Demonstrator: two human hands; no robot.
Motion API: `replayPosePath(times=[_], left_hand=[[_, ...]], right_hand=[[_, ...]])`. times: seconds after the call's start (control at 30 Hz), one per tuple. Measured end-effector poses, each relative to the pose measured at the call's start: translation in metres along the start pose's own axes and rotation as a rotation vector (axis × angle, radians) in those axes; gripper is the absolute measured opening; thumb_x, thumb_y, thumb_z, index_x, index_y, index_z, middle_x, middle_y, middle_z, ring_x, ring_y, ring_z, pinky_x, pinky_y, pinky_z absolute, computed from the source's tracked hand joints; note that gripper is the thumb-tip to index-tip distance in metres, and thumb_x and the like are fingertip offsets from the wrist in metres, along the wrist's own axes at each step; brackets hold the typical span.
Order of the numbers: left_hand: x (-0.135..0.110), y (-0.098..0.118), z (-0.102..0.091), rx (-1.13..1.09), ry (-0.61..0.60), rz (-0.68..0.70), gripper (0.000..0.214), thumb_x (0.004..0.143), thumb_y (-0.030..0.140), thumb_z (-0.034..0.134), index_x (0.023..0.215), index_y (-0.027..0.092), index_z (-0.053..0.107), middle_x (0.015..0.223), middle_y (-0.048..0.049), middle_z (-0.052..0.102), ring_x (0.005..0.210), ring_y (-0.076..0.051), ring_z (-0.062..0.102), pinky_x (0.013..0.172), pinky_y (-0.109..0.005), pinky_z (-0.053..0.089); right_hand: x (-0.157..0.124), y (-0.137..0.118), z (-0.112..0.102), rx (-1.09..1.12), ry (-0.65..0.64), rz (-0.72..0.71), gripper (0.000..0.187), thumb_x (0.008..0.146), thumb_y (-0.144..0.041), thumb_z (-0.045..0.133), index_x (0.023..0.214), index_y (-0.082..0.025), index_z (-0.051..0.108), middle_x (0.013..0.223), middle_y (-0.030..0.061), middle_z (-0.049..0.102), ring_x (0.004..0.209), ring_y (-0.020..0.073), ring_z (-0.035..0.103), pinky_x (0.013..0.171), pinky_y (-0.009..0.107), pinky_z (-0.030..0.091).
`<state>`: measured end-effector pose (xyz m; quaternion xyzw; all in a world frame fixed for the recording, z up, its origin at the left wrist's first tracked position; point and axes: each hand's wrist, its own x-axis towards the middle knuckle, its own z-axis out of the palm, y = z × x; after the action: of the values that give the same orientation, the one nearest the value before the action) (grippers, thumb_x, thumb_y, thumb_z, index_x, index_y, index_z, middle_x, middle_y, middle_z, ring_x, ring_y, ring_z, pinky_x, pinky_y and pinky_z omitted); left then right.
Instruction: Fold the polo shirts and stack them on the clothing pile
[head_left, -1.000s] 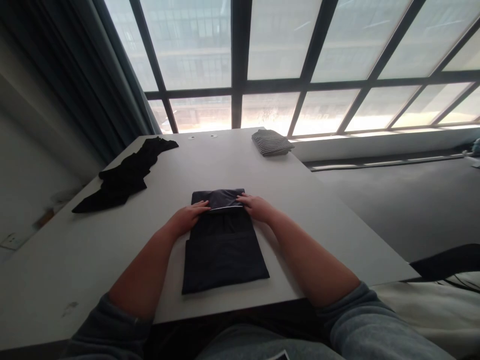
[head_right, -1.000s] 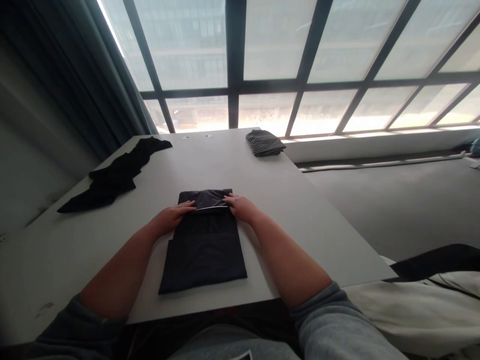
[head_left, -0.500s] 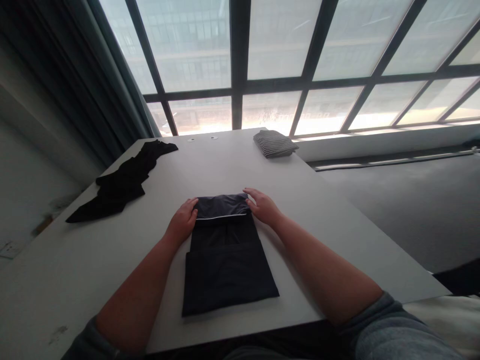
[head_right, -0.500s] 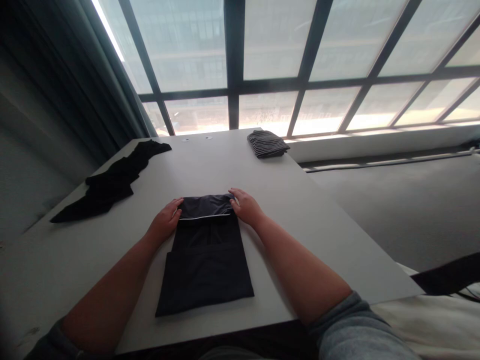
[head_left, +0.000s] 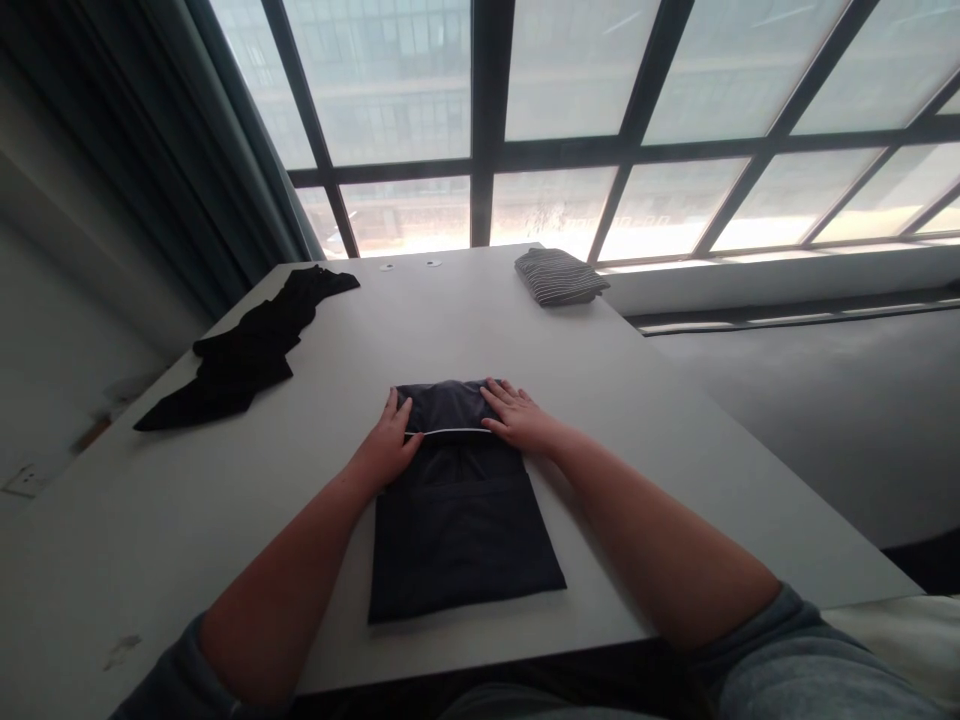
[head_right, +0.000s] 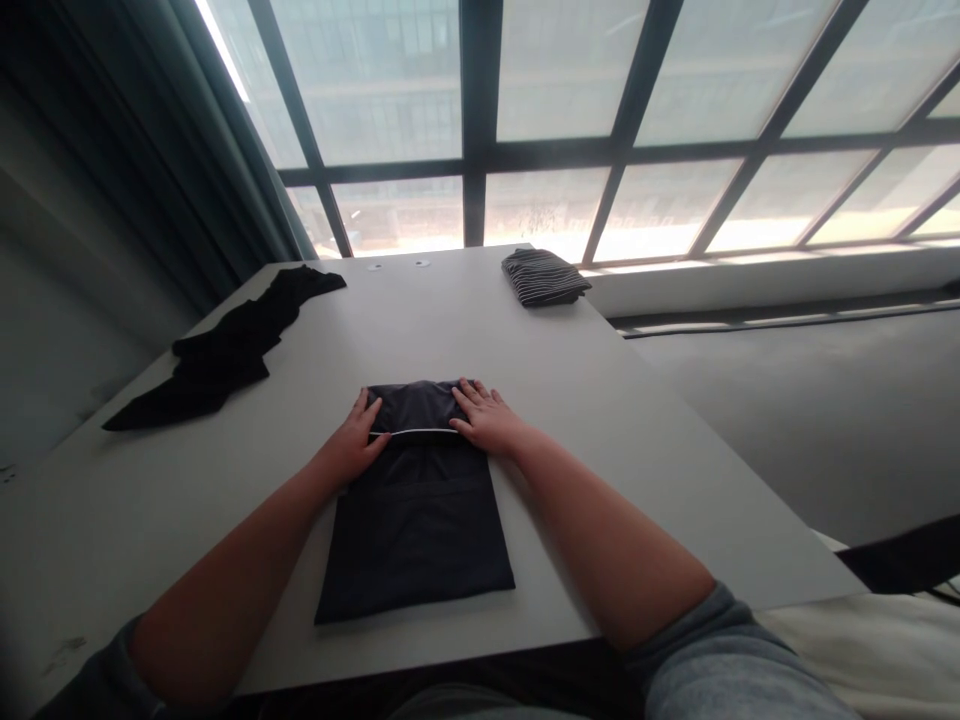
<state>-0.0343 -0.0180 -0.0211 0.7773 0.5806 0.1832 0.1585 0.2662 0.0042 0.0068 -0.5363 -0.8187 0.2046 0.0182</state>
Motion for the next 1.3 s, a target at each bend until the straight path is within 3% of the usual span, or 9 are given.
replayPosePath(times=[0.23,0.33,0.47,0.6,0.73,0.8,0.9,1.03,1.3], left_hand=[[0.002,-0.002,-0.013,-0.220,0.146,-0.098,0.055,0.088,0.037,0.068,0.137,0.013,0.064,0.163,-0.0198,0.039,0.148,-0.036,0.045,0.123,-0.049,0.040],[0.002,-0.004,-0.018,-0.503,0.158,-0.300,0.058,0.090,0.042,0.069,0.142,0.019,0.059,0.148,-0.0176,0.056,0.111,-0.027,0.071,0.090,-0.039,0.062],[0.003,-0.008,-0.024,-0.739,0.053,-0.435,0.066,0.092,0.049,0.066,0.150,0.020,0.049,0.111,-0.0116,0.073,0.060,-0.013,0.064,0.054,-0.024,0.053],[0.002,-0.006,-0.026,-0.752,-0.004,-0.372,0.071,0.089,0.050,0.070,0.150,0.019,0.050,0.090,-0.0055,0.074,0.063,-0.016,0.065,0.062,-0.027,0.055],[-0.001,0.000,-0.029,-0.749,0.040,-0.190,0.075,0.085,0.046,0.075,0.153,0.027,0.048,0.113,-0.0069,0.074,0.090,-0.022,0.072,0.084,-0.035,0.059],[-0.002,0.003,-0.030,-0.798,0.025,-0.150,0.074,0.085,0.045,0.074,0.152,0.028,0.049,0.117,-0.0070,0.073,0.093,-0.022,0.072,0.086,-0.036,0.059],[-0.003,0.005,-0.030,-0.834,-0.042,-0.168,0.069,0.085,0.046,0.074,0.148,0.024,0.055,0.097,-0.0055,0.074,0.078,-0.021,0.069,0.074,-0.034,0.059],[-0.001,0.004,-0.032,-0.633,-0.007,-0.179,0.055,0.081,0.044,0.077,0.130,0.021,0.070,0.078,-0.0020,0.067,0.068,-0.018,0.061,0.066,-0.029,0.054],[0.000,0.007,-0.033,-0.331,0.037,-0.080,0.042,0.084,0.035,0.068,0.124,0.023,0.073,0.128,-0.0094,0.061,0.090,-0.019,0.063,0.091,-0.037,0.056]], right_hand=[[0.002,0.006,0.001,0.026,0.073,0.037,0.088,0.099,-0.063,0.052,0.169,-0.018,0.022,0.174,0.0133,0.007,0.163,0.0343,0.008,0.132,0.054,0.011],[0.002,0.006,0.001,0.049,0.100,0.088,0.093,0.097,-0.062,0.059,0.169,-0.014,0.024,0.172,0.0211,0.016,0.162,0.0366,0.013,0.131,0.054,0.012],[0.001,0.006,-0.001,0.125,0.130,0.011,0.079,0.096,-0.050,0.066,0.165,-0.023,0.037,0.167,0.0188,0.034,0.159,0.0365,0.024,0.130,0.057,0.017],[0.002,0.008,-0.002,0.240,0.219,-0.077,0.061,0.092,-0.038,0.073,0.150,-0.023,0.059,0.154,0.0157,0.053,0.147,0.0334,0.046,0.125,0.051,0.034],[0.004,0.012,-0.001,0.352,0.313,-0.111,0.054,0.087,-0.031,0.077,0.139,-0.021,0.068,0.139,0.0132,0.063,0.129,0.0280,0.062,0.117,0.043,0.046],[0.006,0.013,0.001,0.372,0.353,-0.103,0.055,0.086,-0.030,0.077,0.140,-0.020,0.067,0.140,0.0131,0.062,0.129,0.0275,0.062,0.118,0.042,0.046],[0.007,0.014,0.003,0.363,0.397,-0.097,0.060,0.086,-0.028,0.076,0.144,-0.019,0.064,0.145,0.0143,0.058,0.135,0.0282,0.058,0.121,0.043,0.043],[0.005,0.011,0.002,0.322,0.386,-0.074,0.062,0.088,-0.030,0.074,0.148,-0.019,0.061,0.150,0.0151,0.055,0.140,0.0295,0.055,0.123,0.044,0.041],[0.005,0.009,0.000,0.277,0.349,-0.087,0.060,0.093,-0.034,0.067,0.150,-0.019,0.059,0.151,0.0148,0.055,0.141,0.0302,0.052,0.123,0.044,0.040]])
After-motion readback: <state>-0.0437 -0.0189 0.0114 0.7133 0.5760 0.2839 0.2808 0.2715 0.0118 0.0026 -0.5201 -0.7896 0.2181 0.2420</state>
